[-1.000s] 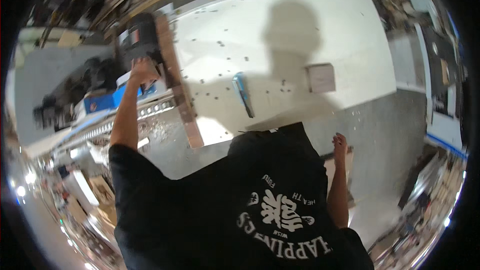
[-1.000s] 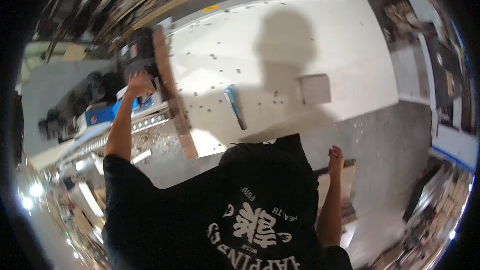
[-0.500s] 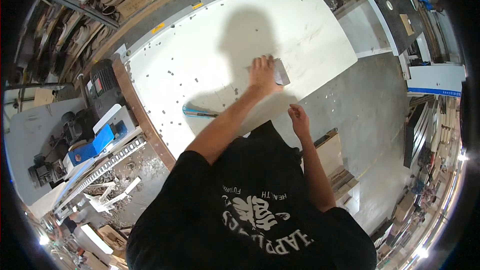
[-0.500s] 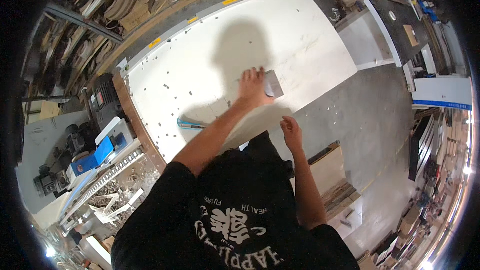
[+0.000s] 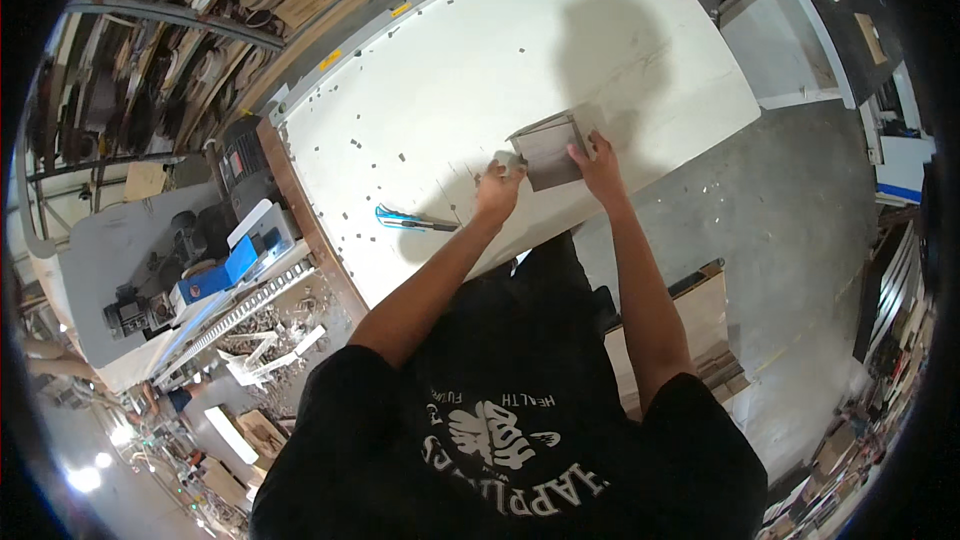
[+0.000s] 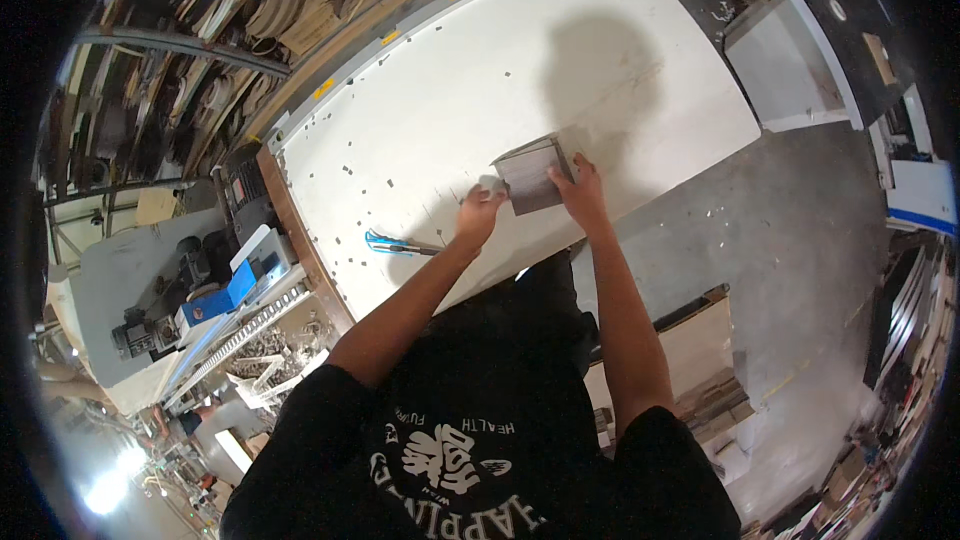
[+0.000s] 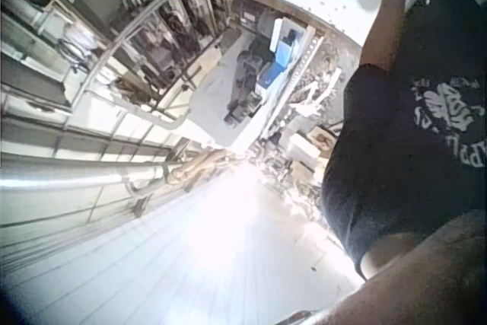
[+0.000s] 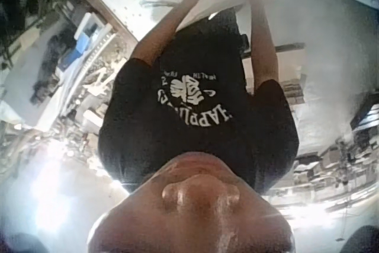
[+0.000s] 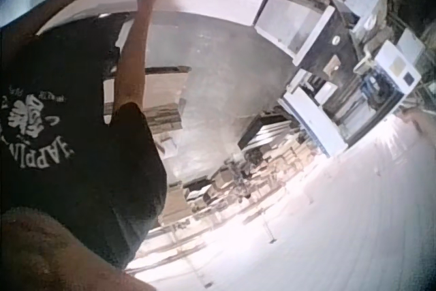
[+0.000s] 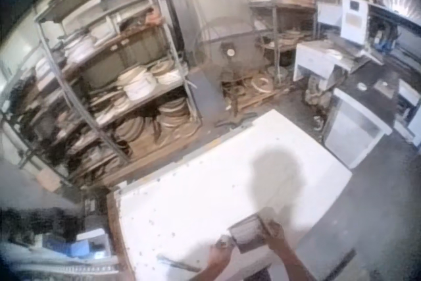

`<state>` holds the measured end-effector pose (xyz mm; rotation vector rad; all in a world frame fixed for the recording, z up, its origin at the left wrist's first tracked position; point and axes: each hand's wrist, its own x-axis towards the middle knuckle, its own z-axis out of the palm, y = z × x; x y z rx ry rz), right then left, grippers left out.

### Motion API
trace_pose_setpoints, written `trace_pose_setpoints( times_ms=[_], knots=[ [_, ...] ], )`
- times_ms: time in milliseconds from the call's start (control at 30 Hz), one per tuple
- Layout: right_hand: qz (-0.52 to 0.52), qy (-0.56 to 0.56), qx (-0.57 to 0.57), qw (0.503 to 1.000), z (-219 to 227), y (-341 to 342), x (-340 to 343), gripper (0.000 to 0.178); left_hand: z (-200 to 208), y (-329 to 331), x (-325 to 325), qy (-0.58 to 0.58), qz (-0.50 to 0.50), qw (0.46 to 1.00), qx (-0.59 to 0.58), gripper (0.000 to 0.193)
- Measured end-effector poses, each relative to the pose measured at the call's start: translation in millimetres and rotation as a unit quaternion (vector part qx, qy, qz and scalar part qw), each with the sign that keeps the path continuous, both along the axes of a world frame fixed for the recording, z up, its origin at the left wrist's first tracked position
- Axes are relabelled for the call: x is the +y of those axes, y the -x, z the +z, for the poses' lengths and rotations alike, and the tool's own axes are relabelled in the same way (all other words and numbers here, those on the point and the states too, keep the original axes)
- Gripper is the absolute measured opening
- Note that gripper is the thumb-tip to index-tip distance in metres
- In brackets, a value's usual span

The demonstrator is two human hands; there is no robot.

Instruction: Manually sanding the edges of a stack of small particle board or MDF panels using a sanding block.

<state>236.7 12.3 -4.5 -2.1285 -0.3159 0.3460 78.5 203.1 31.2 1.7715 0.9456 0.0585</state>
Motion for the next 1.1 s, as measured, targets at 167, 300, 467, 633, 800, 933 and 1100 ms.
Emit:
trace_pose_setpoints(
  times_ms=[167,300,467,633,800,933,1100],
  knots=[
    [0.077,-0.058,0.078,0.992,-19,3,29,0.068,-13,-37,-38,0.054,-0.012,0.995,0.081,0.073],
    [0.078,-0.005,-0.081,0.994,-16,24,26,0.068,-1,-39,-53,0.047,0.127,0.989,0.056,0.068],
    [0.148,-0.026,0.035,0.988,-10,12,-6,0.079,11,-13,-31,0.329,0.071,0.94,-0.051,0.067],
    [0.121,-0.233,0.247,0.933,21,0,-30,0.083,13,-15,-32,0.269,0.03,0.959,-0.087,0.076],
    [0.205,-0.138,0.182,0.952,50,-9,-46,0.081,32,-6,-41,0.121,-0.066,0.982,-0.132,0.076],
    [0.207,-0.078,-0.038,0.974,52,15,-50,0.083,35,0,-50,0.029,-0.07,0.993,-0.095,0.075],
    [0.155,-0.204,0.072,0.964,51,41,-43,0.093,6,6,-71,-0.015,-0.072,0.988,-0.136,0.082]
  ],
)
